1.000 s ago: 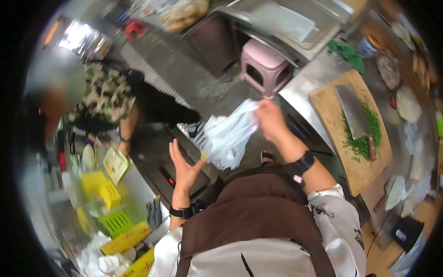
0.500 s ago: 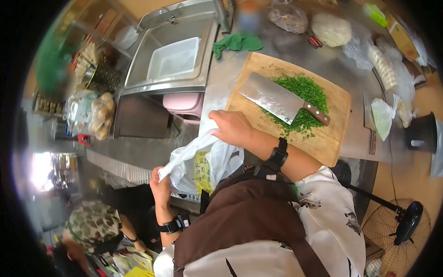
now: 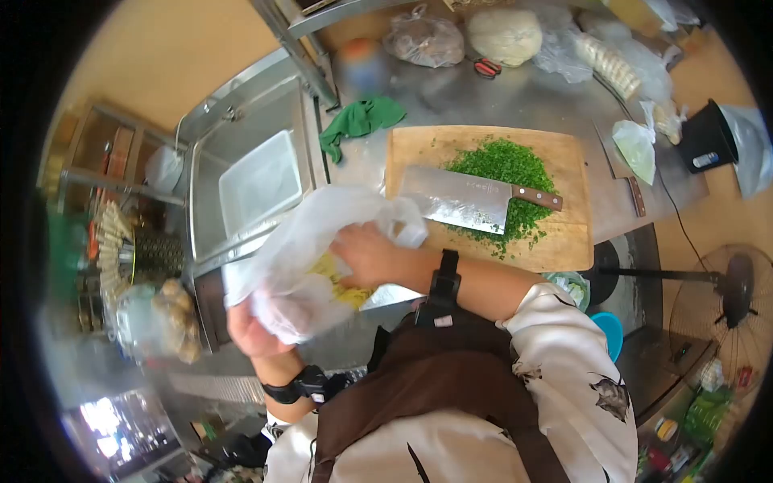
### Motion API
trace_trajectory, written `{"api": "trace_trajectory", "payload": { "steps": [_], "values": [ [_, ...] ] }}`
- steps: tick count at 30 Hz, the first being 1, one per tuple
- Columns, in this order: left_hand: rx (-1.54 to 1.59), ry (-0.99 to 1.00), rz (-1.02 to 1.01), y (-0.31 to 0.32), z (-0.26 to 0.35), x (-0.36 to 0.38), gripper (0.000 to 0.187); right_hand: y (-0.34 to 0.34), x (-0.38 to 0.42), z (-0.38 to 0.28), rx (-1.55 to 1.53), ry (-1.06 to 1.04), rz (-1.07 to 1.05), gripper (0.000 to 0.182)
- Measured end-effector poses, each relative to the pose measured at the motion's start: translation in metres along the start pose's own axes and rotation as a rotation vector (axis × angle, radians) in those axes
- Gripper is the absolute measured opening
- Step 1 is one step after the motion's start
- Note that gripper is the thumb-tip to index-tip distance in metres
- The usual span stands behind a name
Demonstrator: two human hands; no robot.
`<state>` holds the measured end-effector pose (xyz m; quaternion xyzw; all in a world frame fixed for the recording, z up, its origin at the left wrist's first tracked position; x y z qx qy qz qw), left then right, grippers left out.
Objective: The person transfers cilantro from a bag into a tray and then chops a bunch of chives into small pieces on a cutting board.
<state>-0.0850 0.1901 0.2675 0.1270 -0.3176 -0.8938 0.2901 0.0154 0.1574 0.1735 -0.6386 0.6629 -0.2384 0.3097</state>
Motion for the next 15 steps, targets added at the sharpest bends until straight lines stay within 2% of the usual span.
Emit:
{"api": "trace_trajectory", "payload": {
  "steps": [1,2,3,4,5,6,7,8,10,13,15],
  "values": [
    [0.023,0.021,-0.064,-0.001,0.017,-0.008,0.041,-0.011,0.010,0.018,-0.331,0.015,-0.056,0.034],
    [-0.291,0.101,0.040,-0.027,0.035,-0.017,0.041,-0.024,0.023,0.036,-0.666,0.024,-0.105,0.036],
    [-0.603,0.190,0.142,-0.051,0.052,-0.027,0.040,-0.041,0.025,0.067,-0.629,0.120,-0.033,0.038],
    [-0.347,0.021,0.268,-0.084,0.034,-0.050,0.038,-0.057,0.029,0.098,-0.598,0.218,0.038,0.041],
    [-0.322,-0.089,0.320,-0.088,0.021,-0.072,0.032,-0.073,0.032,0.124,-0.512,0.336,0.064,0.042],
    [-0.468,-0.147,0.397,-0.105,0.006,-0.092,0.035,-0.091,0.036,0.149,-0.367,0.496,0.079,0.042],
    [-0.617,-0.202,0.471,-0.124,-0.011,-0.109,0.039,-0.105,0.037,0.170,-0.242,0.650,0.078,0.043],
    [-0.632,-0.212,0.431,-0.124,-0.027,-0.126,0.049,-0.119,0.037,0.186,-0.152,0.768,0.080,0.044],
    [-0.752,-0.177,0.389,-0.088,-0.036,-0.150,0.070,-0.147,0.039,0.207,-0.044,0.908,0.096,0.045],
    [-1.670,0.518,0.457,-0.006,0.000,-0.163,0.080,-0.172,0.037,0.220,0.017,0.946,0.111,0.045],
    [-1.629,0.803,0.190,0.047,-0.013,-0.163,0.063,-0.182,0.035,0.222,0.054,0.948,0.108,0.040]
  ]
}}
Point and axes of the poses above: each hand's wrist, its own x-axis away from the middle knuckle, its own y-axis out of the palm, z = x × y, the point moved 10 cm from there along -x, towards the middle knuckle, and after that the axes turned 15 degrees about -x, right-handed, at the moved point
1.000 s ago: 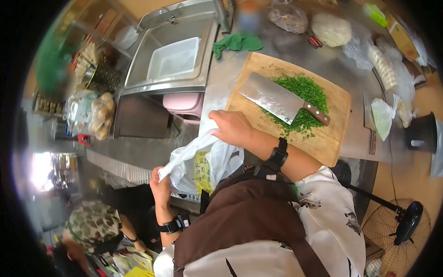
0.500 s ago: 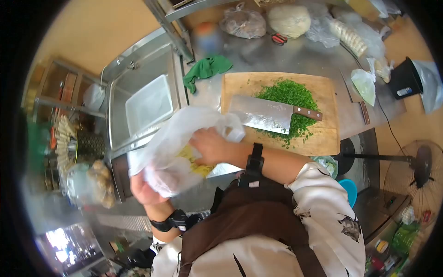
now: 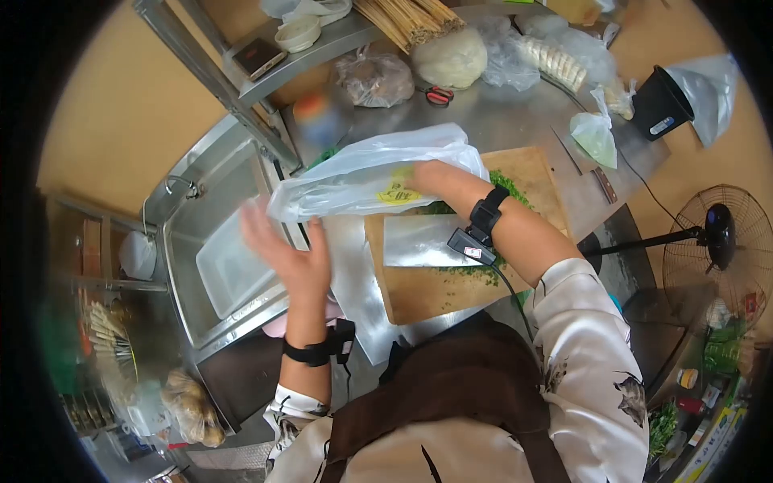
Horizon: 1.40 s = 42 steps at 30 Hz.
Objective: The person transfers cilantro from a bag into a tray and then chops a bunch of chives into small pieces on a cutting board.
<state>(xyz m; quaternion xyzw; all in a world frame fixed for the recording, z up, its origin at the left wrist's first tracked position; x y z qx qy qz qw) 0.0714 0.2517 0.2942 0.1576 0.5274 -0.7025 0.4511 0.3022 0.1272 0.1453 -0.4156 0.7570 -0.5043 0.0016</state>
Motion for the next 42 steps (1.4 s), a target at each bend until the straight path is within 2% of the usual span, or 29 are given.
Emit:
{"api": "trace_trajectory", "payload": {
  "steps": [1,3,5,7,9,11,14,15,17,18,20,22,23,26,27,29,30,31,32,34,35,38,40,42],
  "values": [
    [0.052,0.157,0.026,0.005,0.026,-0.003,0.055,-0.002,-0.005,0.002,-0.010,0.005,-0.004,0.043],
    [0.194,0.391,-0.251,0.062,0.067,0.003,0.034,0.000,-0.016,0.011,-0.026,0.011,-0.016,0.050],
    [0.030,0.379,-0.407,0.126,0.062,0.010,0.029,0.010,-0.023,0.009,0.034,-0.126,-0.097,0.048],
    [-0.170,0.308,-0.567,0.188,0.032,0.021,0.032,0.013,-0.020,0.004,0.031,-0.259,-0.171,0.045],
    [-0.352,0.236,-0.773,0.228,0.012,0.020,0.039,0.015,-0.010,0.003,-0.046,-0.367,-0.249,0.040],
    [-0.515,0.149,-1.018,0.257,-0.005,0.022,0.049,0.008,-0.013,0.014,-0.112,-0.484,-0.218,0.043],
    [-0.498,0.357,-0.825,0.277,0.000,0.022,0.067,0.002,-0.030,0.049,-0.221,-0.657,-0.224,0.051],
    [-0.568,0.343,-0.867,0.288,-0.003,0.023,0.073,0.000,-0.038,0.058,-0.262,-0.713,-0.231,0.054],
    [-0.710,0.319,-0.947,0.307,-0.008,0.021,0.086,-0.046,-0.048,0.067,-0.276,-0.542,-0.097,0.058],
    [-0.678,0.328,-0.976,0.312,-0.003,0.019,0.089,-0.068,-0.058,0.074,-0.277,-0.457,-0.030,0.059],
    [-0.613,0.339,-1.036,0.317,0.007,0.014,0.095,-0.066,-0.109,0.122,-0.927,-0.135,-0.122,0.061],
    [-0.492,0.267,-1.171,0.332,0.011,0.018,0.100,-0.064,-0.131,0.144,-1.076,0.001,-0.060,0.056],
    [-0.435,0.236,-1.172,0.336,0.013,0.011,0.100,-0.061,-0.140,0.153,-1.147,0.067,-0.029,0.055],
    [-0.256,0.161,-1.056,0.340,0.022,-0.017,0.098,-0.051,-0.142,0.122,-0.703,-0.178,-0.126,0.048],
    [-0.155,0.188,-0.874,0.351,0.008,-0.017,0.079,-0.054,-0.126,0.107,-0.583,-0.329,-0.046,0.045],
    [0.046,-0.095,-0.776,0.357,-0.004,-0.031,0.064,-0.060,-0.081,0.072,-0.327,-0.628,0.117,0.040],
    [0.144,-0.235,-0.718,0.359,-0.011,-0.034,0.058,-0.046,-0.080,0.072,-0.156,-0.611,0.038,0.039],
    [0.098,-0.271,-0.654,0.364,-0.019,-0.030,0.049,-0.032,-0.079,0.073,0.015,-0.592,-0.040,0.038],
    [-0.007,-0.223,-0.707,0.370,-0.018,-0.022,0.049,-0.019,-0.077,0.078,0.186,-0.570,-0.116,0.037],
    [-0.216,-0.117,-0.808,0.379,-0.013,-0.012,0.050,-0.012,-0.079,0.098,0.174,-0.550,-0.062,0.033],
    [-0.287,-0.022,-0.783,0.377,-0.005,-0.012,0.048,-0.008,-0.083,0.108,0.169,-0.541,-0.033,0.031],
    [-0.458,0.216,-0.778,0.364,0.027,0.002,0.046,-0.050,-0.045,0.081,-0.051,-0.791,0.319,0.030],
    [-0.524,0.330,-0.829,0.357,0.048,0.004,0.046,-0.067,-0.019,0.063,-0.182,-0.792,0.260,0.028],
    [-0.408,0.353,-0.779,0.332,0.069,-0.003,0.044,-0.087,0.013,0.055,-0.252,-0.766,0.228,0.026]
  ]
}}
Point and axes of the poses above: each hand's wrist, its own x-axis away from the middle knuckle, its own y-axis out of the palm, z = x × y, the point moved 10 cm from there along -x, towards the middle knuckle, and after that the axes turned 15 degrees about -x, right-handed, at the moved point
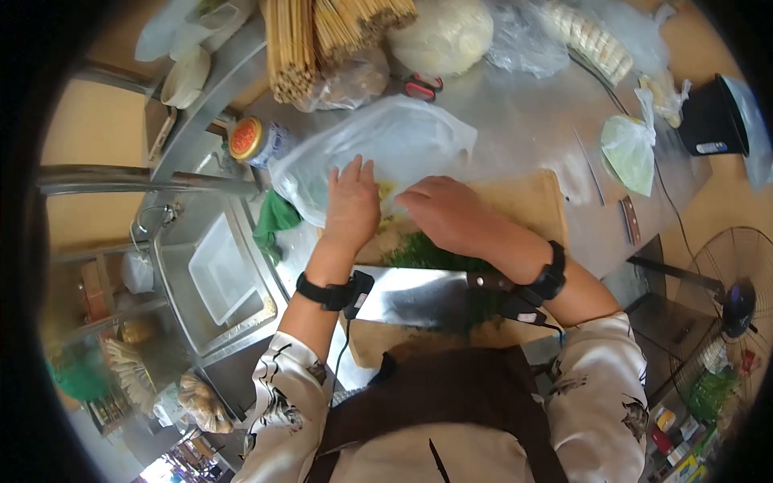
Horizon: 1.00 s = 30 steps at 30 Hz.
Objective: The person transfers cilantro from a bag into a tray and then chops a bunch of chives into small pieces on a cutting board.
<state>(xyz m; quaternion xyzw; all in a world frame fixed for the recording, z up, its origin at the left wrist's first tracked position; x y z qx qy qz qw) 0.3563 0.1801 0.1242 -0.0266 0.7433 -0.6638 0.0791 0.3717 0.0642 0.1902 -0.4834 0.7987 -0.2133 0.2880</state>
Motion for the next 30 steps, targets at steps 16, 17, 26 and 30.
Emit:
{"api": "trace_trajectory", "payload": {
  "steps": [16,17,26,30],
  "values": [
    [0.628,-0.388,0.431,-0.035,-0.068,0.187,0.028,0.041,0.151,-0.002,0.369,0.331,-0.175,0.035],
    [0.644,-0.420,0.432,-0.026,-0.070,0.197,0.029,0.041,0.147,-0.004,0.382,0.347,-0.186,0.032],
    [0.690,-0.544,0.315,0.020,-0.050,0.271,0.037,0.049,0.167,-0.019,-0.039,0.761,-0.328,0.034],
    [0.738,-0.504,0.306,0.033,-0.030,0.281,0.045,0.049,0.202,-0.026,-0.144,0.770,-0.188,0.042]
  ]
}}
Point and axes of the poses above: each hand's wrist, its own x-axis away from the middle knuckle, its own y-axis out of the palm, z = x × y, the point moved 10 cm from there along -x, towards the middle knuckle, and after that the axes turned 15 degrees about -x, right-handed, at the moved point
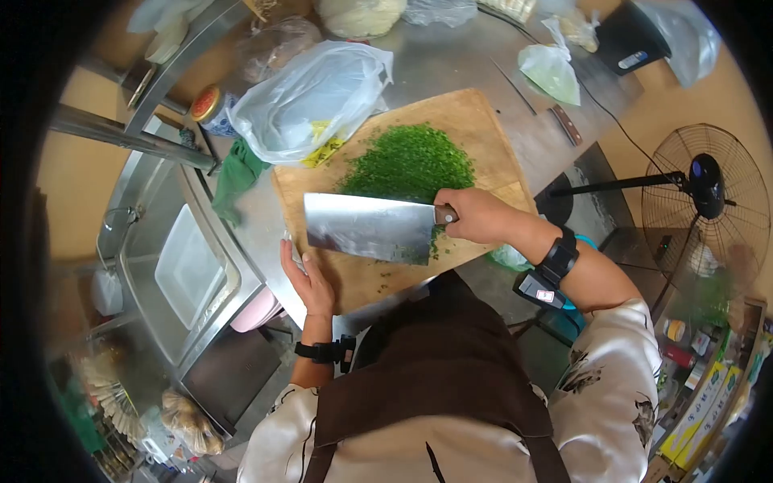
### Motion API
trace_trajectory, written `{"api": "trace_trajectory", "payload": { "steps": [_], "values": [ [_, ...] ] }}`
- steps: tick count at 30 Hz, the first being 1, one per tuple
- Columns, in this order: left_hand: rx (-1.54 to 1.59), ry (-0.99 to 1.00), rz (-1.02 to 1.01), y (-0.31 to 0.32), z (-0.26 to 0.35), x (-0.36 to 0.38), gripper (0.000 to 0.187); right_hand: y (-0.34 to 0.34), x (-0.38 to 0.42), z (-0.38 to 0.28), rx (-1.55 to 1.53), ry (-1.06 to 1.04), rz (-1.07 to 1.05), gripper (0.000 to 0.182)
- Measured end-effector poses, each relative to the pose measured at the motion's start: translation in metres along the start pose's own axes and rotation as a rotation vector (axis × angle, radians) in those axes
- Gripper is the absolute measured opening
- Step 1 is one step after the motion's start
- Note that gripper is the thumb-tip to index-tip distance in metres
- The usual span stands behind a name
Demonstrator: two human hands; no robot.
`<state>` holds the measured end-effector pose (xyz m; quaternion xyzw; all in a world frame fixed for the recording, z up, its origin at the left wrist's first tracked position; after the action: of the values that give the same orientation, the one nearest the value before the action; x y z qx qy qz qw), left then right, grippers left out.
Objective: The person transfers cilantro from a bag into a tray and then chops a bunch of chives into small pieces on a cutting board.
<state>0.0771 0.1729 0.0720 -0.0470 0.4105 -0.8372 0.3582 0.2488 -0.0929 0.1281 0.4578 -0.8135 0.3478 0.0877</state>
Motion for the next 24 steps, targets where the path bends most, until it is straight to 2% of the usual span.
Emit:
{"api": "trace_trajectory", "payload": {
  "steps": [3,6,7,11,14,19,22,24],
  "values": [
    [0.029,-0.027,-0.004,0.007,0.014,0.013,0.049,0.010,0.030,0.044,-0.674,0.154,0.049,0.035],
    [-0.057,0.042,-0.043,0.027,0.038,0.029,0.053,-0.004,0.055,0.066,-0.848,0.131,0.141,0.028],
    [-0.042,0.035,-0.068,0.036,0.051,0.034,0.056,-0.013,0.062,0.077,-0.871,0.070,0.206,0.023],
    [-0.067,0.003,-0.013,0.067,0.088,0.055,0.061,-0.041,0.095,0.138,-0.970,0.119,0.473,0.014],
    [-0.107,0.002,0.054,0.088,0.112,0.064,0.063,-0.052,0.123,0.181,-0.971,0.134,0.549,0.012],
    [-0.112,-0.073,0.130,0.105,0.132,0.070,0.063,-0.051,0.153,0.230,-0.973,0.155,0.563,0.010],
    [-0.097,-0.039,0.133,0.119,0.157,0.077,0.060,-0.033,0.153,0.242,-0.981,0.207,0.505,0.010],
    [-0.108,-0.005,0.155,0.128,0.170,0.081,0.063,-0.022,0.150,0.239,-0.868,0.248,0.453,0.014]
  ]
}}
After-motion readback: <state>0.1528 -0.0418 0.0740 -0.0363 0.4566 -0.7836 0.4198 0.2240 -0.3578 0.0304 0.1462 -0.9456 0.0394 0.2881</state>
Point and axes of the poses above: each hand's wrist, its own x-axis away from the middle knuckle, its own y-axis out of the palm, z = x × y, the point moved 10 cm from there along -x, towards the middle knuckle, and after that the axes turned 15 degrees about -x, right-handed, at the moved point
